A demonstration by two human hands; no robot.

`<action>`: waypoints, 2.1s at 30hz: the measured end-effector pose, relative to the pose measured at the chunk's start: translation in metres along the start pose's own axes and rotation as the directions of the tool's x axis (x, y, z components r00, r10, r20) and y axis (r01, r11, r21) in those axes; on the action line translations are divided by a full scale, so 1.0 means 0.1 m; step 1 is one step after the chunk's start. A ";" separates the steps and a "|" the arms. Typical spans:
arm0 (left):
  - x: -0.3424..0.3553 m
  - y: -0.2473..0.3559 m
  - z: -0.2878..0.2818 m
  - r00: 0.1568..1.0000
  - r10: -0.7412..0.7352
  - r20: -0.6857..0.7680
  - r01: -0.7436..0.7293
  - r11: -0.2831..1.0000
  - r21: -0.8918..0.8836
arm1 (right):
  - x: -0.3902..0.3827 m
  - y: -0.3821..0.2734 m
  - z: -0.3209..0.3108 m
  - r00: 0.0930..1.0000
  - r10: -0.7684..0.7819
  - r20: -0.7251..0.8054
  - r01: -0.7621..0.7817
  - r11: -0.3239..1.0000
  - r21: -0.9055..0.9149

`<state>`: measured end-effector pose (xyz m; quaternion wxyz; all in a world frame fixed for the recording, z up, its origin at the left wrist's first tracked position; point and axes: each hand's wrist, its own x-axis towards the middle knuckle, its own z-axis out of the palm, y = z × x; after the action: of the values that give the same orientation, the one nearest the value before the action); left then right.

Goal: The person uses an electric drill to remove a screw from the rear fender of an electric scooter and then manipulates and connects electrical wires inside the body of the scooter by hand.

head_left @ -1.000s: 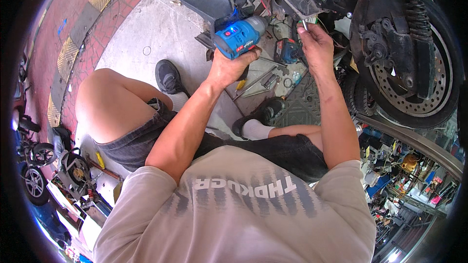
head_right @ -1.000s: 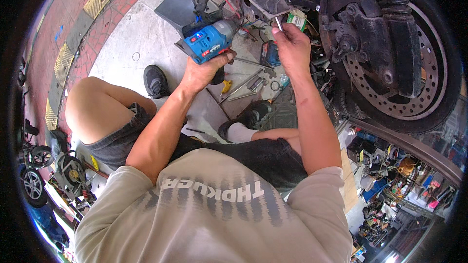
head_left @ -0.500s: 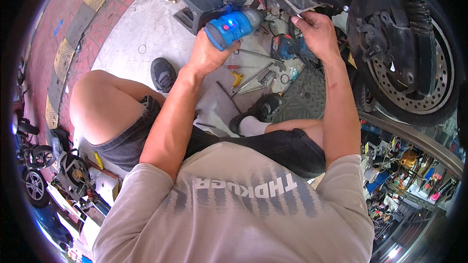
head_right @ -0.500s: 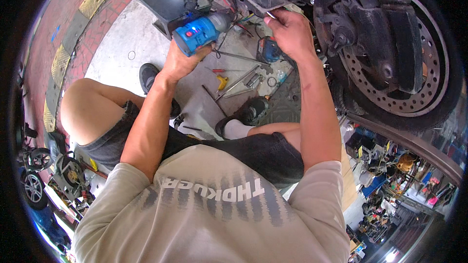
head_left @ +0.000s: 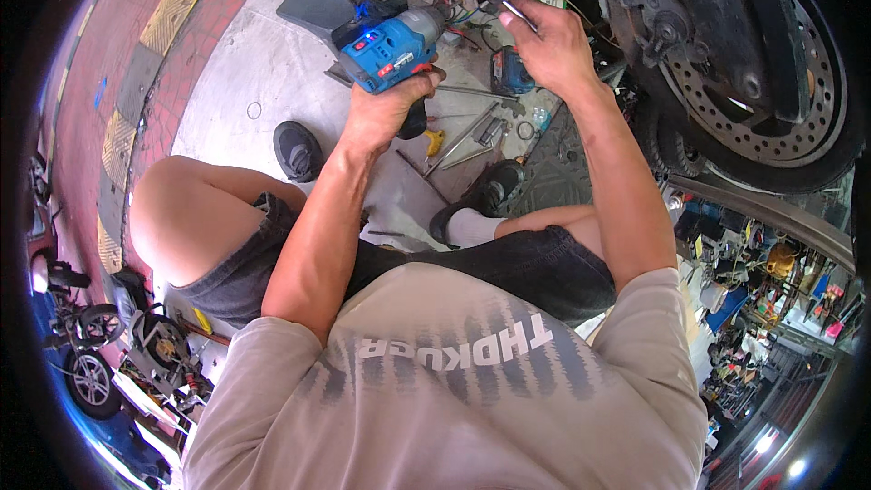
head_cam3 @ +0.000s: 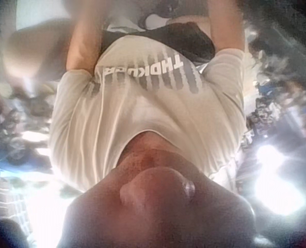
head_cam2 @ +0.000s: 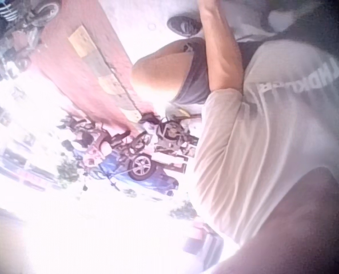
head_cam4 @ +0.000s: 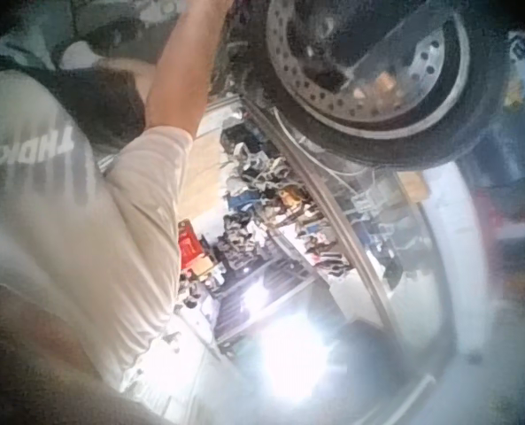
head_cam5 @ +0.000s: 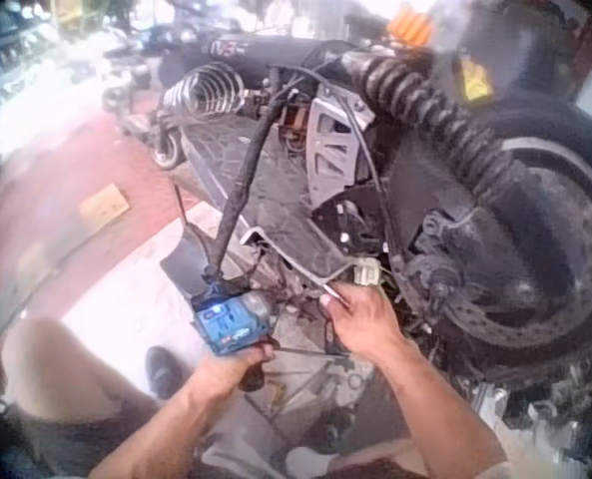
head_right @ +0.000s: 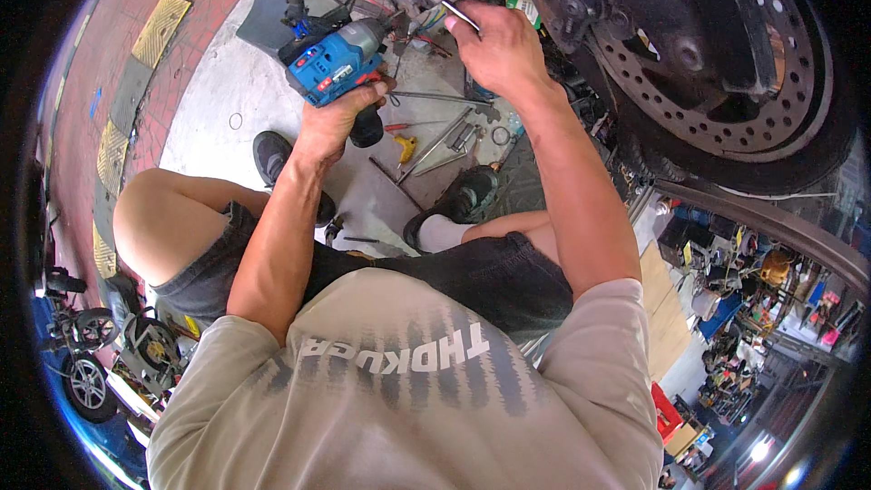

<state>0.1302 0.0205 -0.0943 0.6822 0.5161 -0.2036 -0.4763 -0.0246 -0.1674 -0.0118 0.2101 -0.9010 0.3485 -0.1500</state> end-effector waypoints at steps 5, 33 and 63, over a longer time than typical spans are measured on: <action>0.01 -0.01 0.02 0.999 0.024 -0.036 -0.021 0.996 0.081 | 0.00 -0.01 -0.02 1.000 0.014 0.012 -0.014 0.999 -0.041; 0.06 -0.16 0.00 0.996 0.058 -0.073 -0.045 0.984 0.174 | 0.03 0.08 0.00 0.992 -0.123 -0.015 0.121 0.989 -0.087; 0.05 -0.13 0.04 0.990 0.126 -0.063 -0.113 0.976 0.185 | 0.04 0.04 -0.03 0.998 -0.046 0.049 0.053 0.984 -0.169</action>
<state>0.1236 0.0136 -0.1050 0.6670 0.5803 -0.2511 -0.3942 -0.0256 -0.1734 -0.0111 0.1365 -0.9272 0.3328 -0.1047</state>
